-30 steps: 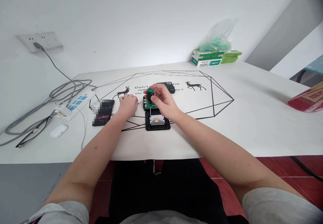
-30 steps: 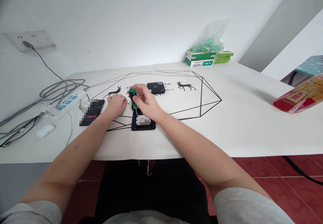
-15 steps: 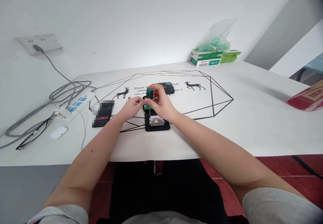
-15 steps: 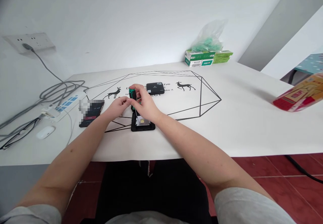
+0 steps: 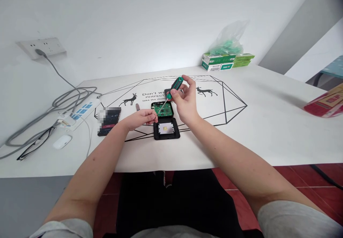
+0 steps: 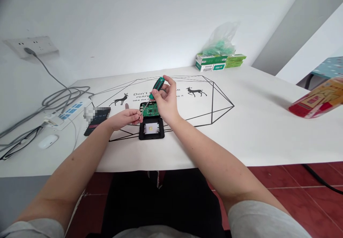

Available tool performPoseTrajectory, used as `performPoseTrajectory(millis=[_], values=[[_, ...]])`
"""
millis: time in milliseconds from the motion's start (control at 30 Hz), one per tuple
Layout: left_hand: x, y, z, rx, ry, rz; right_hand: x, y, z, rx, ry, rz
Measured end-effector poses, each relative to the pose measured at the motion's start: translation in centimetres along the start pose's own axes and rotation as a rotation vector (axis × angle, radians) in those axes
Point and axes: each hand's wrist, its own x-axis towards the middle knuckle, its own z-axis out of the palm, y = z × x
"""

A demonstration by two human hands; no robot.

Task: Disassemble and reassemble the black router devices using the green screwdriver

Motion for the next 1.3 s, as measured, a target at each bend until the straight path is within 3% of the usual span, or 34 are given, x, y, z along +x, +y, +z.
performPoseTrajectory(millis=[200, 467, 767, 1300], values=[[0.0, -0.1, 0.0, -0.061, -0.053, 0.013, -0.2, 0.8, 0.8, 0.057, 0.022, 0.037], [0.3, -1.3, 0.0, -0.072, -0.072, -0.007, -0.4, 1.2, 0.8, 0.030, 0.013, -0.028], [0.2, 0.0, 0.5, -0.106, -0.073, -0.004, -0.3, 1.6, 0.8, -0.013, -0.016, -0.101], [0.2, -0.4, 0.4, -0.056, -0.106, 0.022, -0.4, 0.9, 0.7, 0.029, -0.032, 0.020]])
